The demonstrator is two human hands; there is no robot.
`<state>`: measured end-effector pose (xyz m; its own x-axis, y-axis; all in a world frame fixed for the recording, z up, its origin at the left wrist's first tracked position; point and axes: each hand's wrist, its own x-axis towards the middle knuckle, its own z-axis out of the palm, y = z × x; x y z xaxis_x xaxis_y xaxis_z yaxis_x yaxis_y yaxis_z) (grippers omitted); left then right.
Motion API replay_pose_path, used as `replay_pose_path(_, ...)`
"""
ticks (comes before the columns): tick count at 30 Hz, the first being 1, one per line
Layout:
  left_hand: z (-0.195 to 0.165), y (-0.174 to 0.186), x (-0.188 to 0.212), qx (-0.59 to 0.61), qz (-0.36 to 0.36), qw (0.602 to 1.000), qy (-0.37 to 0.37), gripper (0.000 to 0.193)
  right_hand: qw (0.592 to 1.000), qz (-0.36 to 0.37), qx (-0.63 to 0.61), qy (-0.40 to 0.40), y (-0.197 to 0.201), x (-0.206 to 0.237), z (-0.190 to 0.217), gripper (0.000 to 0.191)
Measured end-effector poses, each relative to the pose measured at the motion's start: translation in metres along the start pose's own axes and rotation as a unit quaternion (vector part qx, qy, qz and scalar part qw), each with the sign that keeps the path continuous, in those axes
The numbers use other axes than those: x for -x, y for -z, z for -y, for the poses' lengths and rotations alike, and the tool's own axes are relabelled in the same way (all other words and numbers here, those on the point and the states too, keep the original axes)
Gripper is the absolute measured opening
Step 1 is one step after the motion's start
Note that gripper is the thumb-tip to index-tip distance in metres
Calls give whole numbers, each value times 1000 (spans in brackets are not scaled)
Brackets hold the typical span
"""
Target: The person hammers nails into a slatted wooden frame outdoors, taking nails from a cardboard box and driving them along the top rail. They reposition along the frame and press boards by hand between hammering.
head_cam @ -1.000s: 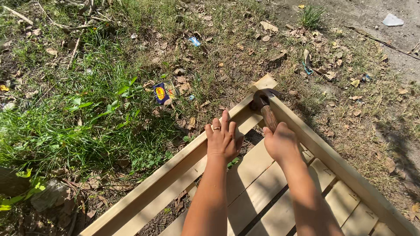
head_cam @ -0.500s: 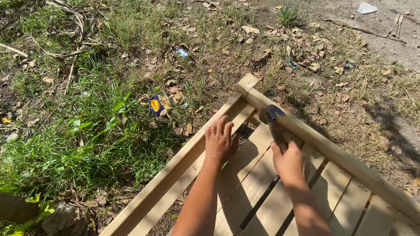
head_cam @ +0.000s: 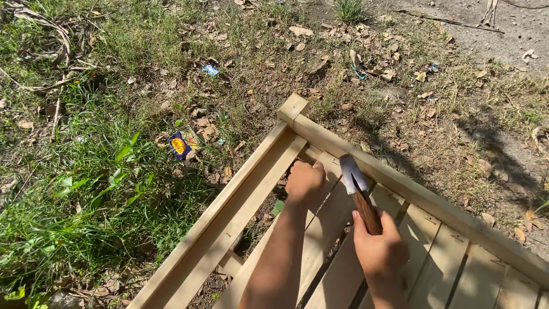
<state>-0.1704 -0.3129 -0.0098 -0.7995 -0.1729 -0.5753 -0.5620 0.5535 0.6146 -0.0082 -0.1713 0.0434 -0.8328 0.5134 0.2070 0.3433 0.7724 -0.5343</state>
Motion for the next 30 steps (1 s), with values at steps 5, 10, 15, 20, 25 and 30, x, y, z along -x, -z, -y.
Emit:
replay_pose_path(5, 8, -3, -25, 27, 47, 999, 0, 99, 999, -32, -27, 25, 5, 2, -14, 40)
replay_pose_path(10, 20, 6, -45, 11, 39, 995, -90, 111, 999, 28, 30, -9, 4, 0, -21, 45)
replay_pose_path(15, 25, 6, -39, 79, 80, 991, -75, 104, 996, 69, 40, -31, 3, -7, -25, 50)
replay_pose_path(20, 38, 10, -29, 101, 68, 983, -141, 95, 995, 93, 33, -30, 5, -10, -20, 49)
replay_pose_path(25, 43, 10, 13, -3, 60, 989, -134, 67, 991, 133, -1, -13, 11, -17, -30, 38)
replay_pose_path(30, 31, -28, 64, -247, -293, 908, -171, 53, 896, 216, -350, -166, 44, -20, -57, 30)
